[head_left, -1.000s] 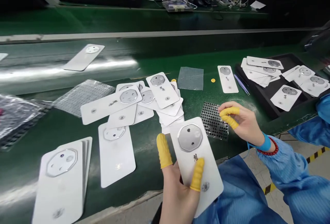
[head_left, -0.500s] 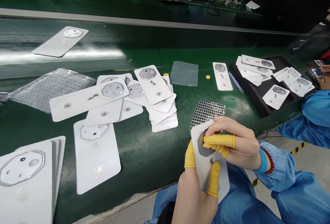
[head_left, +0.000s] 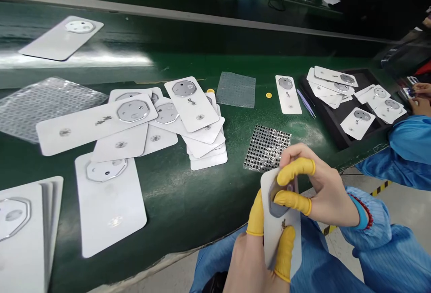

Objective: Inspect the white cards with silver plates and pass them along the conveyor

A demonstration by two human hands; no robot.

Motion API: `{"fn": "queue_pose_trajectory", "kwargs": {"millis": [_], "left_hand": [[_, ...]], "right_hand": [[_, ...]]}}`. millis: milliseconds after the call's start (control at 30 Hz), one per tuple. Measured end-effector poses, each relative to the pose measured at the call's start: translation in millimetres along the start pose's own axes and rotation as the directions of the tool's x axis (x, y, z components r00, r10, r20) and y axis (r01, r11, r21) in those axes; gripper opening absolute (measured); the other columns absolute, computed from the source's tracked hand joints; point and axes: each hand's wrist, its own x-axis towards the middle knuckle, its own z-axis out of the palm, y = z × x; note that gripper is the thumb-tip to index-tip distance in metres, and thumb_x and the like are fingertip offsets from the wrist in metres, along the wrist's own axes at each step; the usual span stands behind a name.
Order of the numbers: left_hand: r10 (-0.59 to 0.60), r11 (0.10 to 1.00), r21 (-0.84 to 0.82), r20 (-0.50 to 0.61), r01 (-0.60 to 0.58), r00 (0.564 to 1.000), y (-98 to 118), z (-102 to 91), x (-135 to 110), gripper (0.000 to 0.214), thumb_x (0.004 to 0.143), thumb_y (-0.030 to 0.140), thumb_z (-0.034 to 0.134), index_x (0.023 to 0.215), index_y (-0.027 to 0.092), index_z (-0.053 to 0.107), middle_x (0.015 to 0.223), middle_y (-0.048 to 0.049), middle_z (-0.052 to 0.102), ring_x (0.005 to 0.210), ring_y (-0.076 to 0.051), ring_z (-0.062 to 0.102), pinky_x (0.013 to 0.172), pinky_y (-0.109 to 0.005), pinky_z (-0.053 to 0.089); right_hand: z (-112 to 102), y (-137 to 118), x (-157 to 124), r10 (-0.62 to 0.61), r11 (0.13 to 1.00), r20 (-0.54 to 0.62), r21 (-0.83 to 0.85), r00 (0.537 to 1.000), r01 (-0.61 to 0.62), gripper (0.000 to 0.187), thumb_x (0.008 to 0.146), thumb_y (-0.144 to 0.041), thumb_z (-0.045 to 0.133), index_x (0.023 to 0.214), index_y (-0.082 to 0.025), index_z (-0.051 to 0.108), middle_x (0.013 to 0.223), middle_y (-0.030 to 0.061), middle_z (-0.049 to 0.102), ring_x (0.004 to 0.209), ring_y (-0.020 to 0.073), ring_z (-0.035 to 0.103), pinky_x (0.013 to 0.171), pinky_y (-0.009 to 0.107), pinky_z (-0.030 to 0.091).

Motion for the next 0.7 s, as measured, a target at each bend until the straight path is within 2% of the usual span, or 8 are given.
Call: {"fn": "queue_pose_trajectory", "kwargs": {"millis": [67,133,200,333,400,500,600,700], "left_hand": [[-0.06,0.998,-0.028,0.024,0.061,0.998,1.7,-2.4,3.0,0.04,0.079,0.041,0.067,0.118,0.038,0.067,0.108,-0.0025,0.075,0.098,-0.032,0.072,0.072,-0.041,0.064],[-0.098,0.995,-0.025,0.059,0.1,0.993,3.8,-4.3,6.0,0.035,0.08,0.04,0.066,0.114,0.035,0.07,0.107,-0.0039,0.075,0.099,-0.034,0.071,0.075,-0.043,0.063],[-0.11,0.994,-0.017,0.076,0.112,0.991,5.0,-5.4,7.7,0.033,0.081,0.04,0.065,0.113,0.034,0.071,0.108,-0.0043,0.075,0.1,-0.035,0.071,0.076,-0.044,0.062],[-0.129,0.991,-0.01,0.085,0.13,0.988,5.1,-5.3,7.9,0.039,0.083,0.041,0.061,0.122,0.038,0.064,0.117,-0.0028,0.072,0.101,-0.033,0.071,0.073,-0.044,0.063],[-0.119,0.993,0.001,0.094,0.119,0.988,5.5,-4.6,7.2,0.049,0.078,0.039,0.068,0.127,0.038,0.061,0.12,-0.0027,0.071,0.103,-0.034,0.069,0.074,-0.042,0.063],[-0.087,0.996,0.03,0.102,0.084,0.991,8.0,-3.2,6.3,0.069,0.068,0.033,0.078,0.133,0.036,0.056,0.119,-0.0035,0.071,0.104,-0.034,0.069,0.077,-0.041,0.062],[-0.078,0.995,0.068,0.107,0.071,0.991,12.5,-1.8,7.2,0.07,0.074,0.037,0.073,0.139,0.033,0.049,0.114,-0.0049,0.073,0.097,-0.032,0.072,0.073,-0.04,0.063],[-0.07,0.981,0.193,0.19,0.032,0.979,14.1,-2.2,10.7,0.069,0.081,0.041,0.065,0.144,0.029,0.041,0.116,-0.0067,0.072,0.097,-0.03,0.072,0.075,-0.038,0.062]], "right_hand": [[-7.6,-1.0,3.9,0.109,0.99,0.128,0.077,0.986,-0.12,0.024,0.08,-0.019,0.072,0.095,-0.02,0.055,0.104,0.0055,0.054,0.079,0.0121,0.056,0.061,0.022,0.054],[-13.7,-1.4,7.9,0.178,0.962,0.258,0.156,0.95,-0.223,0.029,0.078,-0.015,0.072,0.097,-0.02,0.05,0.103,0.0041,0.053,0.077,0.0102,0.056,0.064,0.021,0.054],[-16.2,-1.7,10.7,0.214,0.935,0.326,0.205,0.921,-0.29,0.03,0.078,-0.012,0.07,0.097,-0.02,0.049,0.1,0.0024,0.053,0.075,0.0088,0.056,0.065,0.021,0.053],[-10.2,-0.7,11.6,0.244,0.91,0.275,0.267,0.93,-0.317,0.029,0.075,-0.009,0.071,0.092,-0.019,0.049,0.091,-0.0005,0.054,0.07,0.0073,0.054,0.061,0.019,0.05],[-5.4,2.8,11.2,0.274,0.89,0.225,0.31,0.935,-0.336,0.03,0.073,-0.01,0.073,0.088,-0.018,0.049,0.085,-0.0024,0.053,0.064,0.0062,0.052,0.056,0.018,0.047],[-1.7,10.7,11.9,0.298,0.849,0.243,0.374,0.923,-0.373,0.029,0.074,-0.015,0.076,0.088,-0.018,0.051,0.082,-0.0025,0.053,0.062,0.006,0.052,0.055,0.017,0.046],[-3.7,16.2,15.3,0.288,0.797,0.312,0.447,0.906,-0.407,0.024,0.079,-0.02,0.072,0.093,-0.017,0.053,0.088,0.0003,0.056,0.068,0.0075,0.055,0.06,0.019,0.049],[-7.4,16.8,19.9,0.312,0.801,0.332,0.411,0.89,-0.435,0.034,0.074,-0.017,0.075,0.1,-0.017,0.053,0.092,0.0011,0.059,0.074,0.0087,0.057,0.064,0.02,0.05]]}}
